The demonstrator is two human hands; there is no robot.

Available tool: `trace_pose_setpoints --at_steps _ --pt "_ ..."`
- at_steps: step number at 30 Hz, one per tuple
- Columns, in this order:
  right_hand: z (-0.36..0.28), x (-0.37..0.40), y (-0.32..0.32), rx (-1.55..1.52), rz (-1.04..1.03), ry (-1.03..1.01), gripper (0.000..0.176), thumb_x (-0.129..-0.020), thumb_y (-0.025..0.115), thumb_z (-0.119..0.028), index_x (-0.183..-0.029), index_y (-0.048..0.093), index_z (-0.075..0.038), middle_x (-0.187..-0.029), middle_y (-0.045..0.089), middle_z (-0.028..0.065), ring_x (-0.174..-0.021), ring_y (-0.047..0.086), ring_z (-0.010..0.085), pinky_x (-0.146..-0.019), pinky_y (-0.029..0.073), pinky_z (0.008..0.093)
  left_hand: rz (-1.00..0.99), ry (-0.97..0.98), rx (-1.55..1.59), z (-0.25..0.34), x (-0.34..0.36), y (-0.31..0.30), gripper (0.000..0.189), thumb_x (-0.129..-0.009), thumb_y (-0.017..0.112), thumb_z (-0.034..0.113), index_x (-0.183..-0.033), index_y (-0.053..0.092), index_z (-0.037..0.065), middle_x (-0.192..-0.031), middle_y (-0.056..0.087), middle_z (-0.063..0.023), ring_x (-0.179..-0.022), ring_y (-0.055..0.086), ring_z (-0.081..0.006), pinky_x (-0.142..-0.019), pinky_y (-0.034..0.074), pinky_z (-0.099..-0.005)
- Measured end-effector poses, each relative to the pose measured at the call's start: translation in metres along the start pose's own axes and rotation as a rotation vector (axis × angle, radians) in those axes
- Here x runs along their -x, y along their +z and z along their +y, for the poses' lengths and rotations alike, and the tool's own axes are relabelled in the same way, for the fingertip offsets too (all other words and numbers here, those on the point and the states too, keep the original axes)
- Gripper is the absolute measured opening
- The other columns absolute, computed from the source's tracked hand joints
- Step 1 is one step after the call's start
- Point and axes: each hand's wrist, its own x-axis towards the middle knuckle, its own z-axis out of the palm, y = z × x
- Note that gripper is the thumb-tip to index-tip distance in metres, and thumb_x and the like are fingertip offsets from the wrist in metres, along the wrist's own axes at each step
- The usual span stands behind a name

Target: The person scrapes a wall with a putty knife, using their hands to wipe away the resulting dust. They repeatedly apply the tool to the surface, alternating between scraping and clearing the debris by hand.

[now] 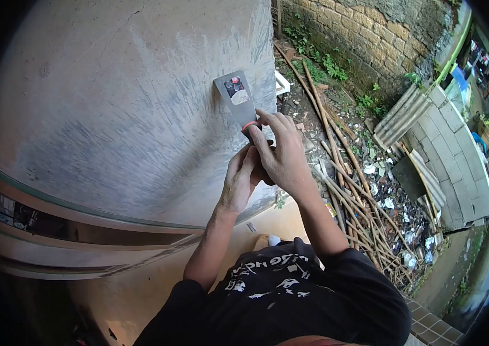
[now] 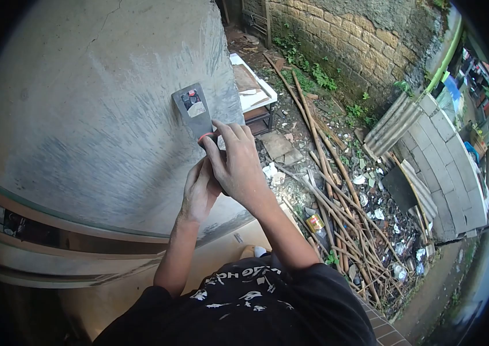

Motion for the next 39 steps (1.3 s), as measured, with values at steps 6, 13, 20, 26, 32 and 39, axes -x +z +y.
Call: trace_pose_setpoints --at_steps 6,13,20,26,32,39 --pt "0.016 -0.045 0.011 -1.069 -0.244 0.501 0.043 -0.098 0.045 -0.029 -0.115 0.049 0.011 -0.092 0.062 0.0165 -0.071 0.067 0.0229 -0.063 0.054 0.0283 -0.055 -0.009 0.185 -0.005 0.000 0.013 0.032 -0.100 0.037 0.036 -0.104 0.045 0.005 -0.086 0.049 -0.0061 -0.063 0.053 -0.0174 -0.053 0.043 -0.0314" --pt "0.016 -0.057 0.012 -1.060 -0.340 0.482 0.032 -0.101 0.038 -0.029 -0.100 0.045 0.003 -0.073 0.059 0.0118 -0.046 0.053 0.0150 -0.041 0.043 0.0262 -0.022 -0.010 0.108 -0.007 -0.005 0.023 0.032 -0.099 0.037 0.040 -0.100 0.042 0.008 -0.075 0.046 -0.0038 -0.043 0.044 -0.0120 -0.034 0.028 -0.0224" --pt "0.010 -0.064 0.014 -1.245 -0.330 0.542 0.037 -0.101 0.035 -0.037 -0.087 0.043 -0.005 -0.059 0.051 0.0073 -0.038 0.037 0.0108 -0.035 0.031 0.0249 -0.002 -0.049 0.195 -0.011 -0.012 0.015 0.037 -0.096 0.040 0.044 -0.092 0.042 0.008 -0.072 0.047 -0.0030 -0.043 0.045 -0.0134 -0.035 0.032 -0.0230" --pt "0.003 -0.074 0.018 -1.311 -0.321 0.592 0.041 -0.101 0.033 -0.041 -0.085 0.044 -0.005 -0.059 0.050 0.0074 -0.038 0.034 0.0097 -0.033 0.028 0.0243 0.014 -0.089 0.254 -0.016 -0.010 0.019 0.042 -0.095 0.037 0.053 -0.090 0.043 0.011 -0.055 0.037 -0.0005 -0.042 0.042 -0.0128 -0.035 0.031 -0.0224" --pt "0.002 -0.081 0.024 -1.257 -0.229 0.541 0.040 -0.100 0.039 -0.039 -0.084 0.048 -0.004 -0.060 0.055 0.0098 -0.036 0.041 0.0118 -0.032 0.032 0.0250 -0.093 -0.117 0.366 -0.017 -0.012 0.013 0.042 -0.095 0.037 0.056 -0.086 0.042 0.015 -0.051 0.028 0.0054 -0.036 0.028 -0.0074 -0.032 0.022 -0.0204" --pt "0.000 -0.075 0.018 -1.214 -0.249 0.623 0.038 -0.099 0.041 -0.040 -0.084 0.046 -0.006 -0.055 0.050 0.0052 -0.033 0.035 0.0088 -0.030 0.029 0.0224 -0.018 -0.160 0.436 -0.014 -0.005 0.032 0.040 -0.096 0.035 0.055 -0.086 0.042 0.017 -0.048 0.024 0.0069 -0.032 0.019 -0.0056 -0.031 0.015 -0.0206"
